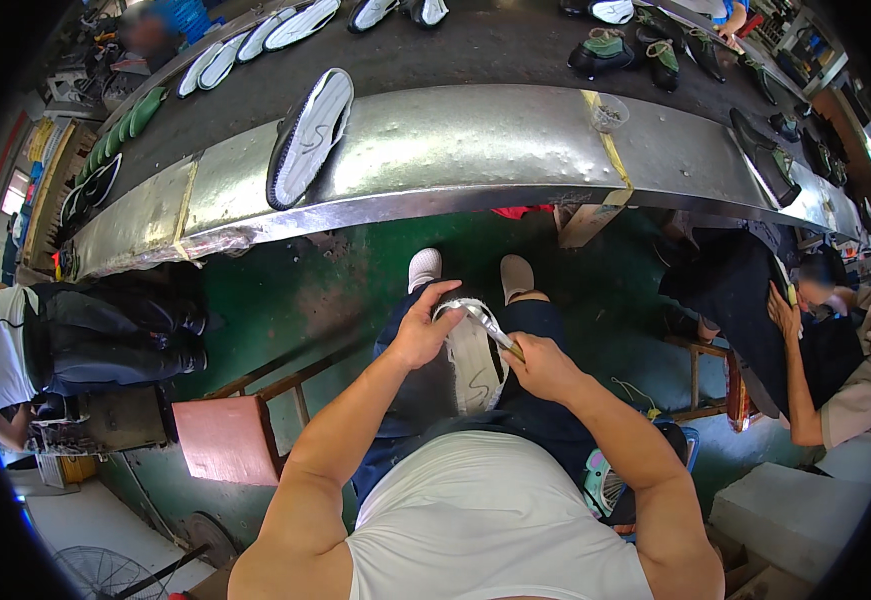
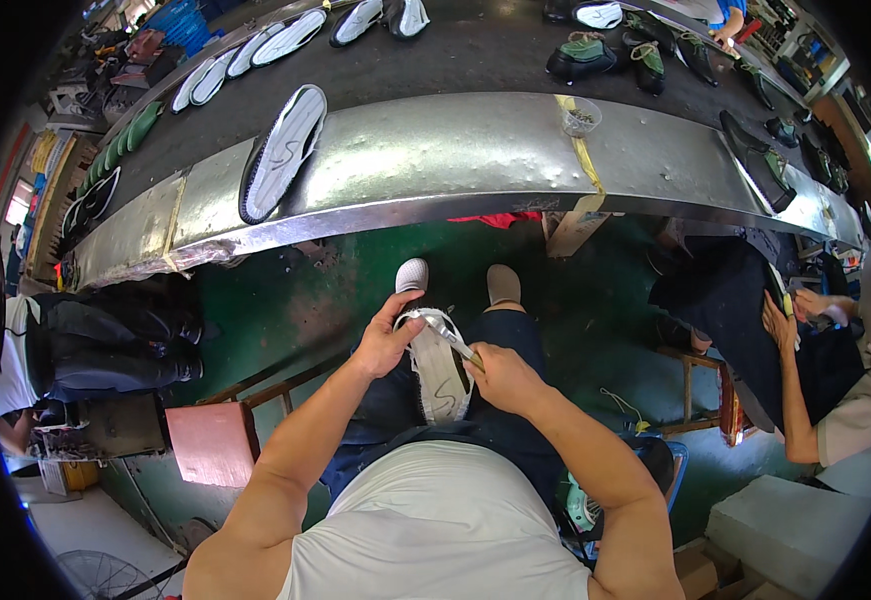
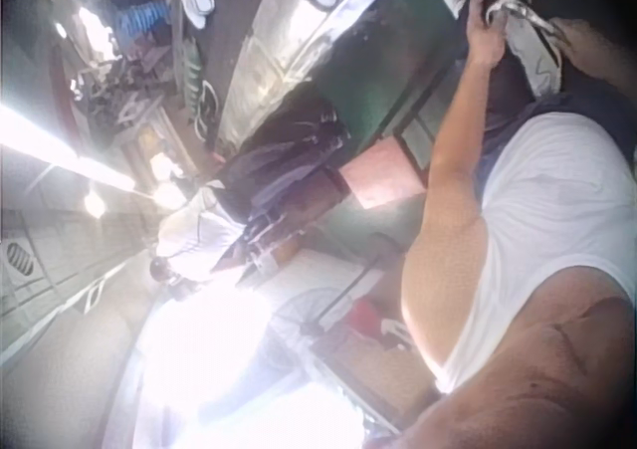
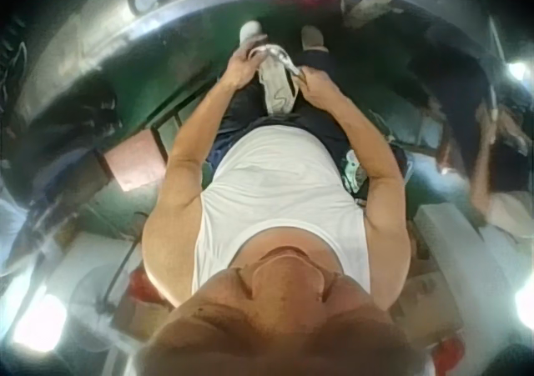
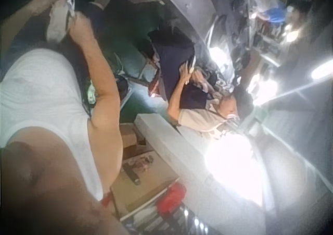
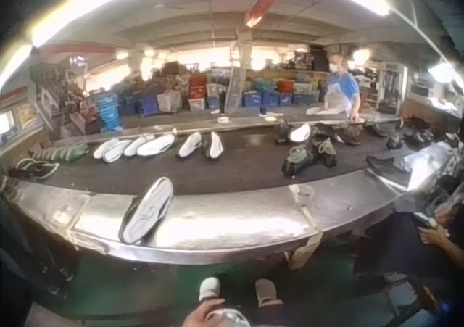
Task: Manually applying adhesive and assembling shoe components on a production line.
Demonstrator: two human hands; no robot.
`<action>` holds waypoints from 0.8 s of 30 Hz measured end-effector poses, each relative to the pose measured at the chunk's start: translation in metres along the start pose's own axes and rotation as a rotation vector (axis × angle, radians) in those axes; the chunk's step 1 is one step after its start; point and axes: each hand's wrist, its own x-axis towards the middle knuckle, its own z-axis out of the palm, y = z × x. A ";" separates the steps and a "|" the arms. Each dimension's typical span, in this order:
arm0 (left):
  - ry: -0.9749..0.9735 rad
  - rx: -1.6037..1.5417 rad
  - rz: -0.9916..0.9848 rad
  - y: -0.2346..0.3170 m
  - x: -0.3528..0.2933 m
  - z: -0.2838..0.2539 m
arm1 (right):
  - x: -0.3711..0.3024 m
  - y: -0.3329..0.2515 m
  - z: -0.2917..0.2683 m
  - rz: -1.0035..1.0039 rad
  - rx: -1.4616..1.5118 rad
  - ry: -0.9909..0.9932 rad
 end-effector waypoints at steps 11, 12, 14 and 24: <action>0.054 -0.303 -0.163 0.019 -0.001 0.005 | -0.016 -0.030 -0.017 0.106 -0.307 -0.080; 0.038 -0.292 -0.145 0.017 -0.001 0.004 | -0.019 -0.030 -0.020 0.094 -0.265 -0.078; 0.038 -0.227 -0.094 0.024 -0.002 0.006 | -0.032 -0.023 -0.041 -0.012 -0.081 -0.203; -0.055 0.291 0.289 0.068 -0.050 0.038 | -0.031 -0.021 -0.029 0.134 0.402 0.244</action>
